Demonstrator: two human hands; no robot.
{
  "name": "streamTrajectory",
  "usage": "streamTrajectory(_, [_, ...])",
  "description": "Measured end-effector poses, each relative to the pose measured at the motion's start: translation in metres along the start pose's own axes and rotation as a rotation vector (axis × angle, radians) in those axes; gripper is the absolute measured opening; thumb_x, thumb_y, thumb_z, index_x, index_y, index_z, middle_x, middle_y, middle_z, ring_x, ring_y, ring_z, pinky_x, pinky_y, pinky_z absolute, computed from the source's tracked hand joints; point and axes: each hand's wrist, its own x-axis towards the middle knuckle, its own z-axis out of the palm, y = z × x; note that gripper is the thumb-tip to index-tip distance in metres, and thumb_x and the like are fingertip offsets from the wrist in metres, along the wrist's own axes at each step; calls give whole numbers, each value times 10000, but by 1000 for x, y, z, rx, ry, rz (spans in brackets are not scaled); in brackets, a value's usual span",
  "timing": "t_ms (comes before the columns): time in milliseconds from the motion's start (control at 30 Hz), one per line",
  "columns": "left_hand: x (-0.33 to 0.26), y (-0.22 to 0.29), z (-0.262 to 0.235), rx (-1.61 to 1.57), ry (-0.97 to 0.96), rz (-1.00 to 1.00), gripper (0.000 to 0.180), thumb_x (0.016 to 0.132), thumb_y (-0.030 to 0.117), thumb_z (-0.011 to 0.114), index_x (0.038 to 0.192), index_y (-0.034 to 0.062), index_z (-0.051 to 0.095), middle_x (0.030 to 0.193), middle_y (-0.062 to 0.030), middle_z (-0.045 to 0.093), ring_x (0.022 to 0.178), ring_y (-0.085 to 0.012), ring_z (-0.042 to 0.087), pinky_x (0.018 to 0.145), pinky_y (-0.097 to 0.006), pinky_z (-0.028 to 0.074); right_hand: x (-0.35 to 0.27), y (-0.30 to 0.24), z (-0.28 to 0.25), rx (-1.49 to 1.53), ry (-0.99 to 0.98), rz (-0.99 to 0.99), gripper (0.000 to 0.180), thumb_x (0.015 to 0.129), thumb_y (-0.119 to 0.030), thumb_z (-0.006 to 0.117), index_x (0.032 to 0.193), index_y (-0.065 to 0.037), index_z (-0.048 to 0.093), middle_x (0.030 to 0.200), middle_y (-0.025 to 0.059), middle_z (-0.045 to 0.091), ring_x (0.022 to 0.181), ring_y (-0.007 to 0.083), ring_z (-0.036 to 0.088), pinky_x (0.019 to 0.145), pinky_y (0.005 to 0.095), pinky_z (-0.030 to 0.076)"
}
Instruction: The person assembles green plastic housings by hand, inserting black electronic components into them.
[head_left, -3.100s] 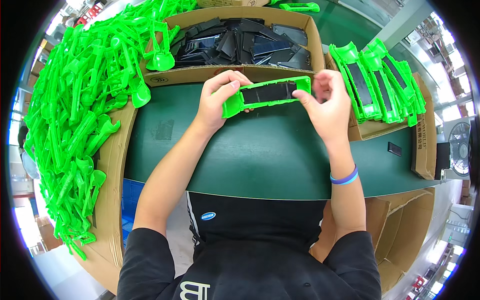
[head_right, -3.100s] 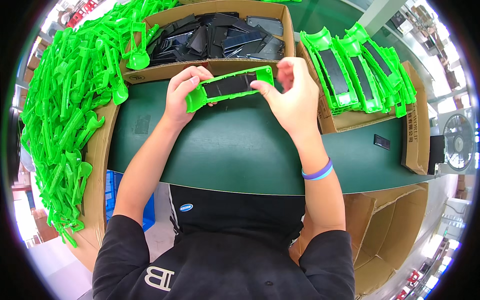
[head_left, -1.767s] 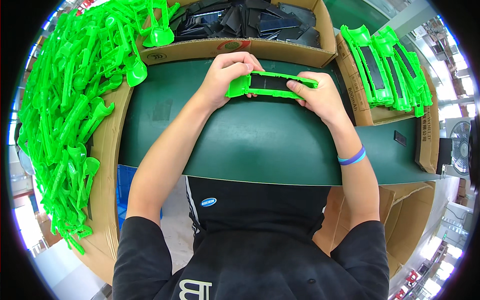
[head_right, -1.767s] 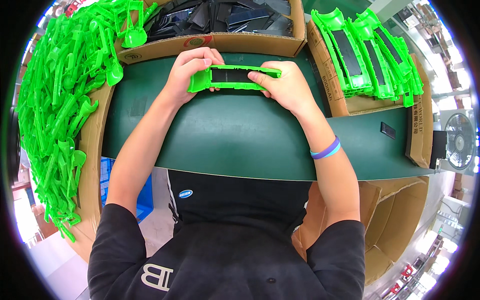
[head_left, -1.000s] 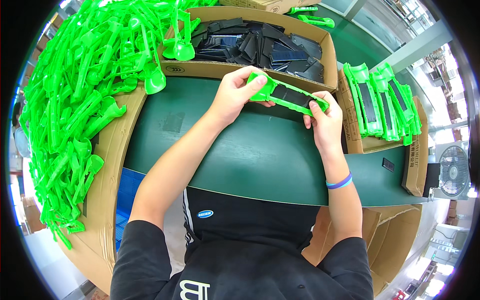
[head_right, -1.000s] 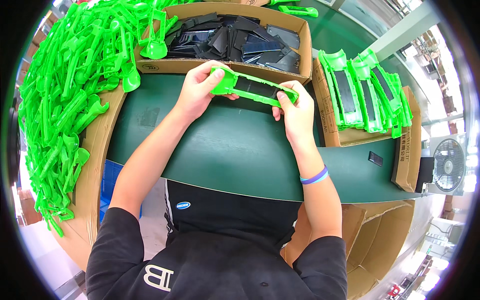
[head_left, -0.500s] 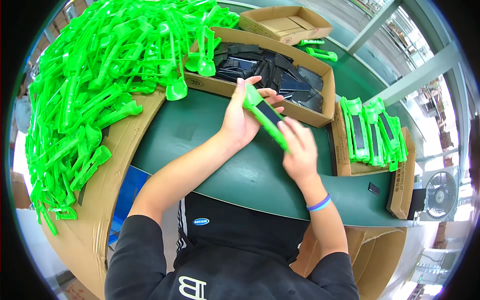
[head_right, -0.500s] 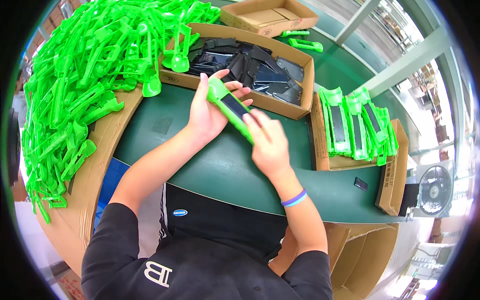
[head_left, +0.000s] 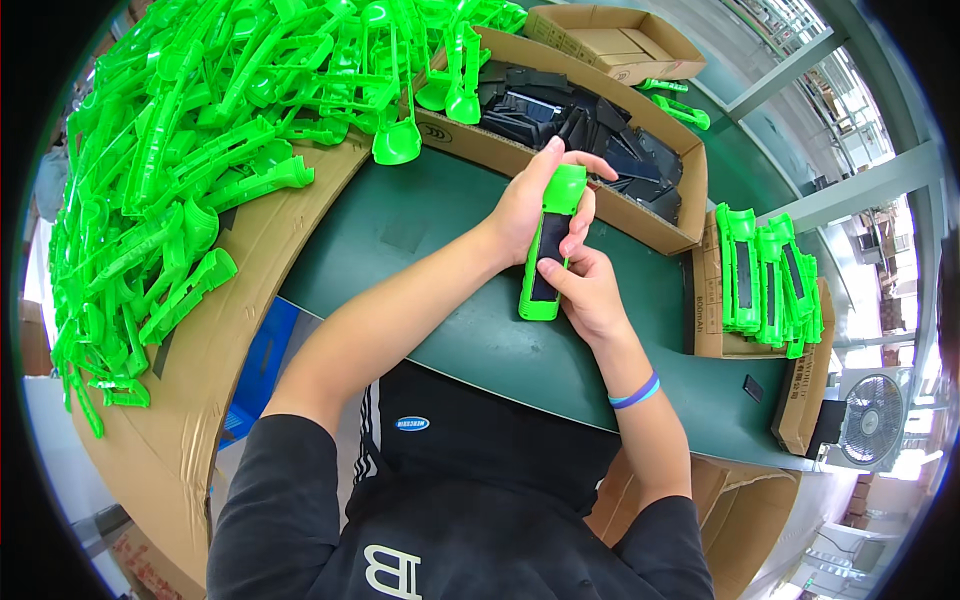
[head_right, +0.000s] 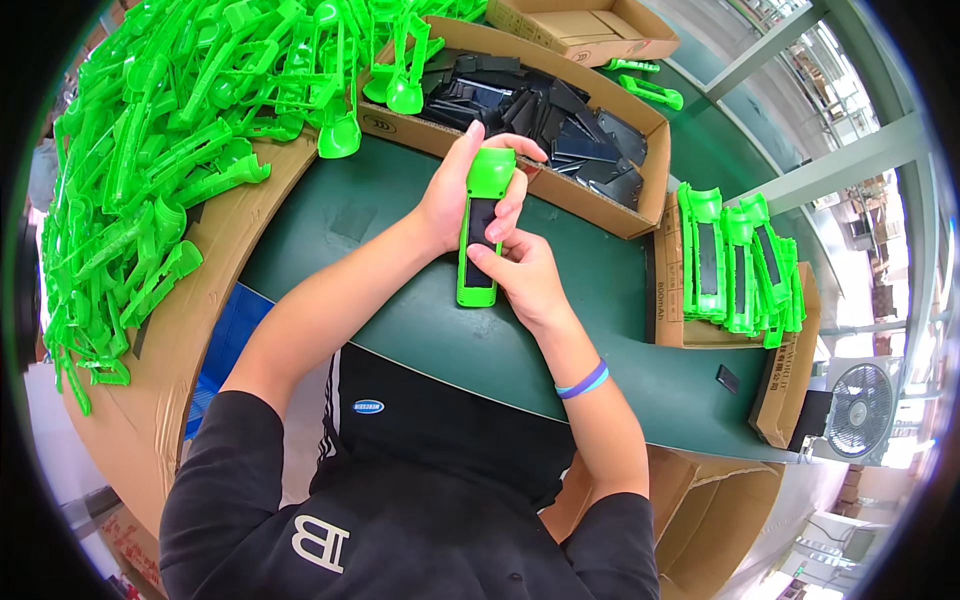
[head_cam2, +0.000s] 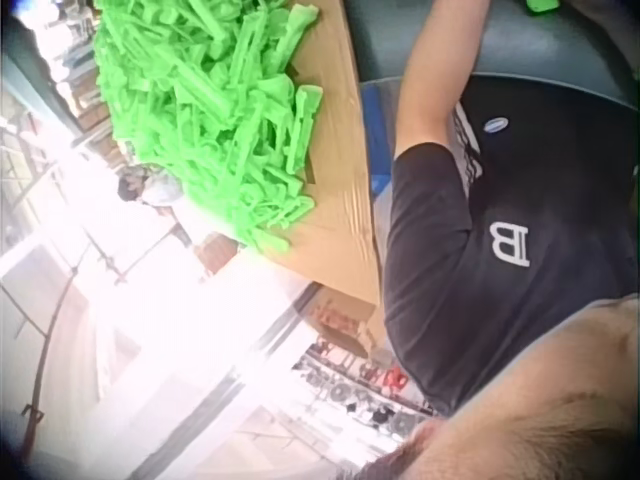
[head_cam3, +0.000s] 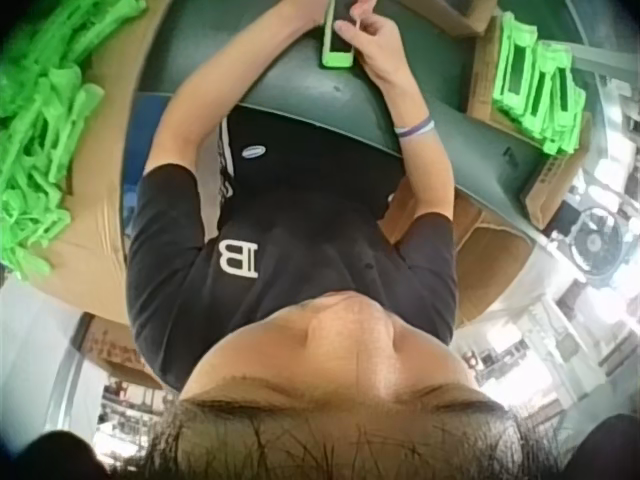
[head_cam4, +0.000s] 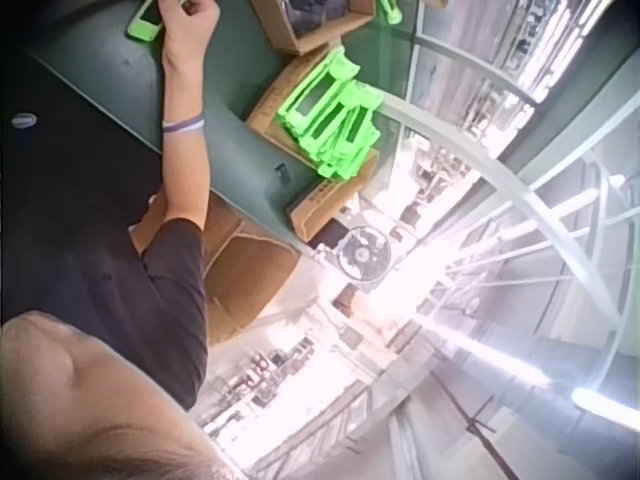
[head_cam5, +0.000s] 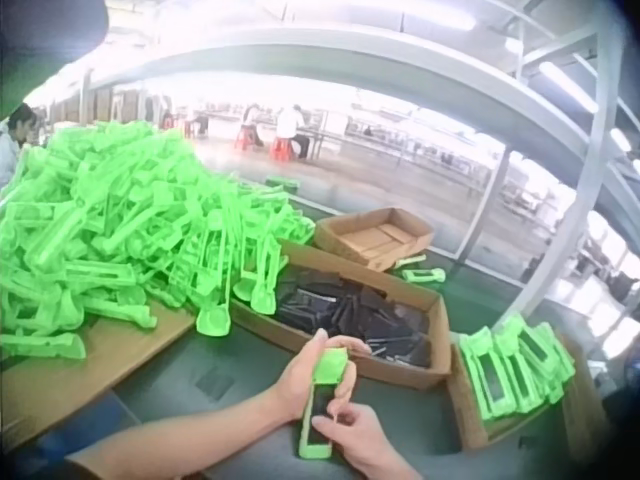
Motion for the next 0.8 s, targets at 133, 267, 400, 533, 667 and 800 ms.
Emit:
streamTrajectory(133, [-1,3,-2,-115,13,-73,642,924,542,222,1134,1,497,523,-39,415,329,-133,399,342,-251,380,-6,-3,8,34,15,29,149,821,-51,632,951,12,594,858,15,598,731,62,545,682,215,453])
streamTrajectory(267, [-3,-2,-1,-129,21,-118,622,928,517,222,1174,12,491,521,-30,403,328,-131,395,339,-249,368,-14,5,9,55,28,6,156,824,-60,629,956,12,590,846,17,603,727,62,545,675,216,455])
streamTrajectory(400, [0,-2,1,-110,10,-100,596,930,483,231,1199,11,476,521,-30,399,339,-135,405,343,-249,371,-11,5,2,45,28,-4,167,822,-73,636,958,11,589,852,17,599,726,63,544,678,214,453])
streamTrajectory(533, [-2,-5,3,-84,16,-84,577,918,474,259,1177,8,480,532,-41,421,347,-146,413,345,-252,371,-13,5,1,34,35,19,180,816,-82,646,962,7,589,872,20,597,756,62,540,689,215,450])
streamTrajectory(667, [-1,-5,1,-31,-32,-86,548,917,481,263,1085,19,504,568,-58,450,390,-159,456,391,-267,404,-13,4,1,20,70,-30,272,801,-82,657,1035,9,551,916,39,595,815,78,555,722,230,455])
streamTrajectory(800, [4,-8,1,165,207,133,379,939,414,353,962,58,480,692,-99,537,541,-195,551,542,-299,470,-10,6,9,-249,233,-289,419,776,-88,673,1128,24,476,967,87,593,863,135,581,769,258,459])
